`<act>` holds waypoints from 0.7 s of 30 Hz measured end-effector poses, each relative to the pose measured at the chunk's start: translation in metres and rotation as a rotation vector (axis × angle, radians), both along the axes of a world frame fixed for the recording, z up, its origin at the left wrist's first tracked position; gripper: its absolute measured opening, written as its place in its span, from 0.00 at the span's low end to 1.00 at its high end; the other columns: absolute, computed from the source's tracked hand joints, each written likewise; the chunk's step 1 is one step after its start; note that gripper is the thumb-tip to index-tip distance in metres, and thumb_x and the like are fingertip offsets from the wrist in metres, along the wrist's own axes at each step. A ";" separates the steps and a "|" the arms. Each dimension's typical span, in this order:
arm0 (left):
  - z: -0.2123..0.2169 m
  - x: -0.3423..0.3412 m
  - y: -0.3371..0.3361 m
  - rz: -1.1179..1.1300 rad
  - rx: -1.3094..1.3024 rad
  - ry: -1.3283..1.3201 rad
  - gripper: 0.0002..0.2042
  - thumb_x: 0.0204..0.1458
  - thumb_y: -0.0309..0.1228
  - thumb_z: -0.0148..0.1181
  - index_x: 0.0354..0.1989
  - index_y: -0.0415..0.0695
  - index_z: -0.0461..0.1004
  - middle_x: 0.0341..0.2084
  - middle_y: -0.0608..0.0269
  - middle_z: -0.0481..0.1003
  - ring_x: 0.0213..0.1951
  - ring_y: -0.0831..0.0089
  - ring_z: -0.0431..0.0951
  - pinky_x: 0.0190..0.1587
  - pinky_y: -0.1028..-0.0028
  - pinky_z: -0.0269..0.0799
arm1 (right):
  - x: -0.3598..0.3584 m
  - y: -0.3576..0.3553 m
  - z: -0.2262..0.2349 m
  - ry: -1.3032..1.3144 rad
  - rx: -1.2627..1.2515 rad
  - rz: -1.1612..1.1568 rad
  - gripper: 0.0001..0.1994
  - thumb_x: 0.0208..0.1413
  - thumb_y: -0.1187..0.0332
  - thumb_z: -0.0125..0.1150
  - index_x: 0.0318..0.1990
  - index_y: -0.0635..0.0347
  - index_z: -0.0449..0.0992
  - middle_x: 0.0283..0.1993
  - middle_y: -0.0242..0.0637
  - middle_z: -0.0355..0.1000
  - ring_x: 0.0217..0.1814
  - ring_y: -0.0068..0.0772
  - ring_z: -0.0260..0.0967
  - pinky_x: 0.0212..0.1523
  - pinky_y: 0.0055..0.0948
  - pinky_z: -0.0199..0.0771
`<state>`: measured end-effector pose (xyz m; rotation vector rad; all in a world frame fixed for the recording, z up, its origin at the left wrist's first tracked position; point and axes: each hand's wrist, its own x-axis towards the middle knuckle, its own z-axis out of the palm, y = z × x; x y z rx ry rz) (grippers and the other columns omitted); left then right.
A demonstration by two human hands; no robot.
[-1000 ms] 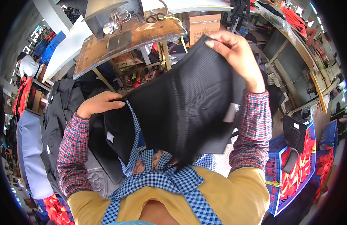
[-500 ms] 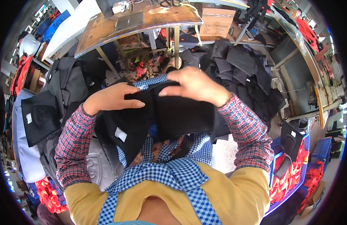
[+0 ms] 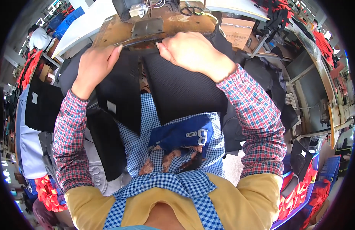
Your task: Feeding fabric pieces into a machine for assembly in a factory setting.
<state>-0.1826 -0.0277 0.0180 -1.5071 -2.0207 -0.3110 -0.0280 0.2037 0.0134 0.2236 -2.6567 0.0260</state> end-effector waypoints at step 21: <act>-0.018 -0.145 0.090 0.216 -0.194 -0.068 0.20 0.56 0.44 0.47 0.24 0.43 0.80 0.23 0.54 0.78 0.31 0.54 0.80 0.36 0.57 0.76 | -0.169 0.089 -0.004 -0.448 -0.187 0.000 0.21 0.62 0.56 0.45 0.40 0.66 0.78 0.40 0.53 0.76 0.44 0.52 0.73 0.51 0.40 0.69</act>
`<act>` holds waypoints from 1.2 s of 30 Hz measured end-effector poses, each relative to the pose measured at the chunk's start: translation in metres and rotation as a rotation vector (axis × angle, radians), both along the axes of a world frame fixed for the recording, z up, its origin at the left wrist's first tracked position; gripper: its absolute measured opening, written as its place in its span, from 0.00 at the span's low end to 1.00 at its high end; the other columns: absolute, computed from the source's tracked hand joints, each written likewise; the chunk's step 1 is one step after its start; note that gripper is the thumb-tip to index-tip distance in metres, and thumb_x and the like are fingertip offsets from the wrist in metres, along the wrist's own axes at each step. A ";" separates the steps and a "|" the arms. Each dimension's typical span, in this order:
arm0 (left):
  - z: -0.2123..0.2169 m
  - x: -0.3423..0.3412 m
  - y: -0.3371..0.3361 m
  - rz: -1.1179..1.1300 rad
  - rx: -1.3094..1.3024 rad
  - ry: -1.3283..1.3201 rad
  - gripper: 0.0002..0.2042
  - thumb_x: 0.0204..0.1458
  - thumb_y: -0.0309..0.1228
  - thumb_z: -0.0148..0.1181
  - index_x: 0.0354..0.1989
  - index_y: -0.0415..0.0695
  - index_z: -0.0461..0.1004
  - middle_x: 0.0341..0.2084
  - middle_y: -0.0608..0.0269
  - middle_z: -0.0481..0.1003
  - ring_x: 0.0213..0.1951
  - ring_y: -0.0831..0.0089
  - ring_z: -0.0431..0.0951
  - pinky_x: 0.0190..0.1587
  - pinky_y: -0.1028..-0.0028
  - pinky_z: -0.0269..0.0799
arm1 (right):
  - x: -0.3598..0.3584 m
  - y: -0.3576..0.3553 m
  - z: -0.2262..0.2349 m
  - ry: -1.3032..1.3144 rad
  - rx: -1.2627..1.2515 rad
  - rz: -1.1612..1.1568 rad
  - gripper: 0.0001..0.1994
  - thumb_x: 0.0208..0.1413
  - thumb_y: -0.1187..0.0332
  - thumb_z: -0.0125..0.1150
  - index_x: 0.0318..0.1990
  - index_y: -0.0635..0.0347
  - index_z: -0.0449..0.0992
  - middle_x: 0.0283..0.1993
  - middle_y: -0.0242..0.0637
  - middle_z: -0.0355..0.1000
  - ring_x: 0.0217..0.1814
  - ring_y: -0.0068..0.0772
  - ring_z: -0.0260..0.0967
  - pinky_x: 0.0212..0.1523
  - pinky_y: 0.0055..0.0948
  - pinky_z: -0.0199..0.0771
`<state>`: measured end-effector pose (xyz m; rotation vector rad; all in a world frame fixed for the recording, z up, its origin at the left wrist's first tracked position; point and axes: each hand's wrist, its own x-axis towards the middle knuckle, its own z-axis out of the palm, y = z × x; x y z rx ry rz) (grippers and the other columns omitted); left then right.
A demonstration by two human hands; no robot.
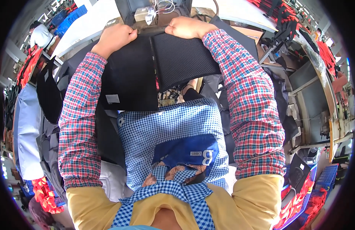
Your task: Feeding fabric pieces into a machine for assembly in a factory setting.
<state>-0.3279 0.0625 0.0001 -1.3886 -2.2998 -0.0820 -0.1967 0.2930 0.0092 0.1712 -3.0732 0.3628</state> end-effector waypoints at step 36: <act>0.024 -0.117 -0.010 0.096 0.168 -0.075 0.22 0.57 0.47 0.46 0.30 0.43 0.81 0.30 0.48 0.79 0.37 0.51 0.79 0.45 0.58 0.73 | -0.010 0.119 0.008 0.179 0.160 -0.178 0.22 0.63 0.55 0.42 0.42 0.63 0.78 0.41 0.49 0.77 0.44 0.46 0.75 0.52 0.38 0.69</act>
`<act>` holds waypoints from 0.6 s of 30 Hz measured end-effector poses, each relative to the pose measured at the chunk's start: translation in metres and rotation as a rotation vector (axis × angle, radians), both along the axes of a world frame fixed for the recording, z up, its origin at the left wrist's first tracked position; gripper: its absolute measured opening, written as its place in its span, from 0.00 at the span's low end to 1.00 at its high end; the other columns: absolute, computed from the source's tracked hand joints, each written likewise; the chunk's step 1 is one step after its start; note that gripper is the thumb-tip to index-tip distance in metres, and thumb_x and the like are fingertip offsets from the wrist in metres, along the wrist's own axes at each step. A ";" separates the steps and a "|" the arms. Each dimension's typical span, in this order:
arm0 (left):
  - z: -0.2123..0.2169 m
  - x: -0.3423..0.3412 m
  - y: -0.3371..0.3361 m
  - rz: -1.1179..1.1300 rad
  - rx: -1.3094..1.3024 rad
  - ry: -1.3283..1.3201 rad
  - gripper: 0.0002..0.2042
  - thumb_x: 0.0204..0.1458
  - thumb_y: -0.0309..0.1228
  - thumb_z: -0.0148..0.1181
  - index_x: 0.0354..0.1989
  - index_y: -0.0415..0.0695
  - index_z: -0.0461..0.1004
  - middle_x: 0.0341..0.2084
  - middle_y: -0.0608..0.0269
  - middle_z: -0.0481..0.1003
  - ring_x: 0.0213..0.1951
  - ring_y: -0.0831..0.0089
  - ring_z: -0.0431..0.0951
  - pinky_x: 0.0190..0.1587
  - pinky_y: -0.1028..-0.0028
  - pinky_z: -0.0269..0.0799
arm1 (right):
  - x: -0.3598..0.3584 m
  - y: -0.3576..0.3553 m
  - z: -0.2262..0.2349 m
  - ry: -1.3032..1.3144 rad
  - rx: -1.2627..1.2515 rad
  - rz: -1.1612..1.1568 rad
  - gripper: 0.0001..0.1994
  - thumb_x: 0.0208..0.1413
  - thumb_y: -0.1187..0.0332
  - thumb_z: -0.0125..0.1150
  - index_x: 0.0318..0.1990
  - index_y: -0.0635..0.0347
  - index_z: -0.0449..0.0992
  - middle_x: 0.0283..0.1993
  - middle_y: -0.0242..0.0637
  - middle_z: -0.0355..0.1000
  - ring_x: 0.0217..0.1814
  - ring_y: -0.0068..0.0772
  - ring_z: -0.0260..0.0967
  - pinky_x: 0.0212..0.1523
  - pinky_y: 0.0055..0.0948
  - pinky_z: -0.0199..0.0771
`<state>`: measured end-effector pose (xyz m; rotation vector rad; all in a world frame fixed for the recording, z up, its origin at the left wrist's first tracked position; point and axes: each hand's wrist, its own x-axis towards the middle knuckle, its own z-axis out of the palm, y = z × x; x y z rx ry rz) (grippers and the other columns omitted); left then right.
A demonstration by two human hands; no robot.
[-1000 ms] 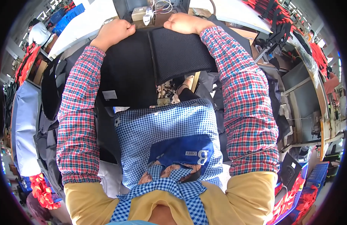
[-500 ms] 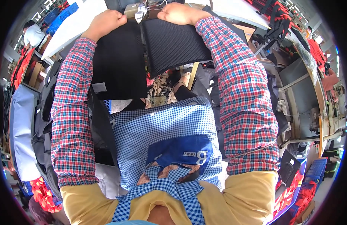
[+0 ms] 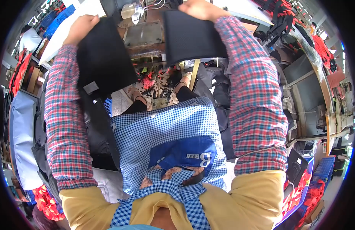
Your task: Feeding fabric pieces into a machine for assembly in a factory setting.
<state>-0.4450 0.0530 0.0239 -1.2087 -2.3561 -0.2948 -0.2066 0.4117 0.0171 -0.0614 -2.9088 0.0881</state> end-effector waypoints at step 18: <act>-0.007 0.084 -0.067 -0.070 0.106 -0.088 0.27 0.62 0.51 0.47 0.27 0.36 0.76 0.18 0.43 0.72 0.28 0.45 0.74 0.35 0.57 0.69 | 0.013 -0.104 -0.003 0.129 0.038 0.146 0.20 0.63 0.56 0.42 0.39 0.63 0.77 0.38 0.51 0.75 0.43 0.53 0.73 0.50 0.42 0.70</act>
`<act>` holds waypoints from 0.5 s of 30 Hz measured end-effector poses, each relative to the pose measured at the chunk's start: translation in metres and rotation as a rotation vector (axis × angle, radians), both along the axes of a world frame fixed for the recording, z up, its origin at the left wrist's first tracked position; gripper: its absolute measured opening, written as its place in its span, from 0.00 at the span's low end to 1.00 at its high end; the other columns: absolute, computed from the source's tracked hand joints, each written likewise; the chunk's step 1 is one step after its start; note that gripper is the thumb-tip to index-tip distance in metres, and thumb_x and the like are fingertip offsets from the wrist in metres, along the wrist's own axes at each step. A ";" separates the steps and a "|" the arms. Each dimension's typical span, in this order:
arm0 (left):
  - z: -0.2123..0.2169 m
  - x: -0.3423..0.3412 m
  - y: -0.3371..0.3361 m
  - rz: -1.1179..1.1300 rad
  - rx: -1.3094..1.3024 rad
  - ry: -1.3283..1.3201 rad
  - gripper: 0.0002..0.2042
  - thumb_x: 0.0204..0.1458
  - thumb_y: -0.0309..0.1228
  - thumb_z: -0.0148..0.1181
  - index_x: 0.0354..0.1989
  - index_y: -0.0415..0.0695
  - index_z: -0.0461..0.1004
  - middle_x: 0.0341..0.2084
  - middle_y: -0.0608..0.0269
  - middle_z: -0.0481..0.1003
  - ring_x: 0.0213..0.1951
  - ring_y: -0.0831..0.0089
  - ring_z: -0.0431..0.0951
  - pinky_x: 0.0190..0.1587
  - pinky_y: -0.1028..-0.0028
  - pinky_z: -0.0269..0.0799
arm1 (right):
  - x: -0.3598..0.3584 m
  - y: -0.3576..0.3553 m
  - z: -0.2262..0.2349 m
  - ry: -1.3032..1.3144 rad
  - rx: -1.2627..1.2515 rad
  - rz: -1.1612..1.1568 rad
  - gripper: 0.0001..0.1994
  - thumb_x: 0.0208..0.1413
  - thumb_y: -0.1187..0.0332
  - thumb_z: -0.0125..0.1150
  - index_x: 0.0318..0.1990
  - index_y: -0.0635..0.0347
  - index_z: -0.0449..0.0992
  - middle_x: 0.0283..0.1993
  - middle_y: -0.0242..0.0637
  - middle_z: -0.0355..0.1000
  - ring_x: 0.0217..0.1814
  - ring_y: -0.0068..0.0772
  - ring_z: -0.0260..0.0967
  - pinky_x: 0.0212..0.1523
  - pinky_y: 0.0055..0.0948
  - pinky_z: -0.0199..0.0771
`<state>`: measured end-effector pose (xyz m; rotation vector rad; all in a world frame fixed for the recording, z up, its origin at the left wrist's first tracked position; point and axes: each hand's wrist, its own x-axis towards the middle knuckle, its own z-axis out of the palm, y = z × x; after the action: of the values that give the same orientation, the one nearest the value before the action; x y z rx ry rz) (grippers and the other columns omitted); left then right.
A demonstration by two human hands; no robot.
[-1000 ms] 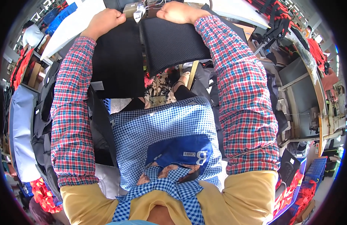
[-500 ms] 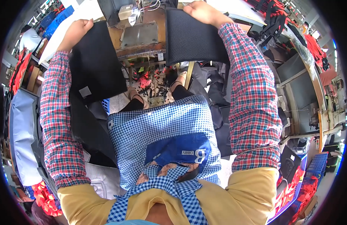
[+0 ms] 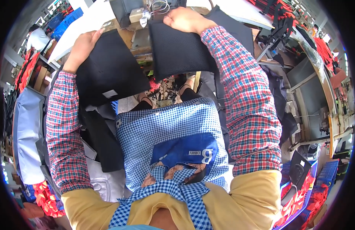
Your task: Feeding fabric pieces into a machine for assembly in a factory setting.
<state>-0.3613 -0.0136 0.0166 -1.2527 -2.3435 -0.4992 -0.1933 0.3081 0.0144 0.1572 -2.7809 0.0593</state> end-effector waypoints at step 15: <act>0.009 0.165 -0.045 -0.266 0.165 -0.371 0.20 0.64 0.42 0.49 0.46 0.34 0.74 0.32 0.53 0.79 0.36 0.77 0.77 0.43 0.76 0.70 | 0.189 -0.162 0.014 0.021 -0.363 0.201 0.21 0.59 0.54 0.59 0.25 0.66 0.71 0.36 0.50 0.69 0.36 0.48 0.69 0.38 0.38 0.70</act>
<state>-0.1960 -0.0591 0.0257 -1.5045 -2.3696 -1.0717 -0.0044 0.1463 0.0288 0.3385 -2.6684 0.6030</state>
